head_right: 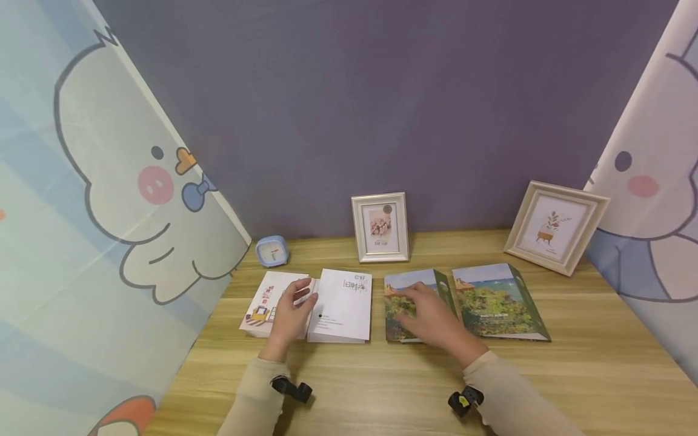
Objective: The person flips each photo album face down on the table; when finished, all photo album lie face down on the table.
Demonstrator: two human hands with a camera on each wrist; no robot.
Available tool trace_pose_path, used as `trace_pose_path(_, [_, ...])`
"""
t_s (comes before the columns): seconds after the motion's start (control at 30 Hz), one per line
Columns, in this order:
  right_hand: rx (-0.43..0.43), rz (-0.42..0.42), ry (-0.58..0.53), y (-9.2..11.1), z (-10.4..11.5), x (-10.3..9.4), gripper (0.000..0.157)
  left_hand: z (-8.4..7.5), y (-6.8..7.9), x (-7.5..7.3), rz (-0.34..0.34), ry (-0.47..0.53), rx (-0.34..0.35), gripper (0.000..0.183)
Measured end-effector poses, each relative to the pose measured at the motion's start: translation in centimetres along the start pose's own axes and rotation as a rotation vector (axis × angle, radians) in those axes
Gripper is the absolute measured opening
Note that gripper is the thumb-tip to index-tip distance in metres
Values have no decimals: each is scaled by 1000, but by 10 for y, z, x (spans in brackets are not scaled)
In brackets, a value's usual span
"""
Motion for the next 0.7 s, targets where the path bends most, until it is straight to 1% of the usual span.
trace_pose_path(0.13, [0, 9, -24, -5, 5, 8, 53, 7, -2, 0, 36, -9, -25, 47])
trace_pose_path(0.47, [-20, 25, -55, -16, 25, 29, 56, 17, -2, -6, 151, -29, -111, 60])
trace_pose_path(0.63, [5, 58, -82, -21, 34, 45, 62, 17, -1, -7, 164, -4, -156, 57])
trace_pose_path(0.7, [14, 71, -87, -23, 36, 51, 64, 9, 2, -7, 176, -8, -162, 55])
Point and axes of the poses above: each hand's wrist, its own y-axis away from the middle knuckle, its own x-axis out of the palm, z = x × y, the point moved 8 cm from there along -y, towards the middle knuckle, and after that the axes turned 14 degrees about -z, right-handed, at the moved point
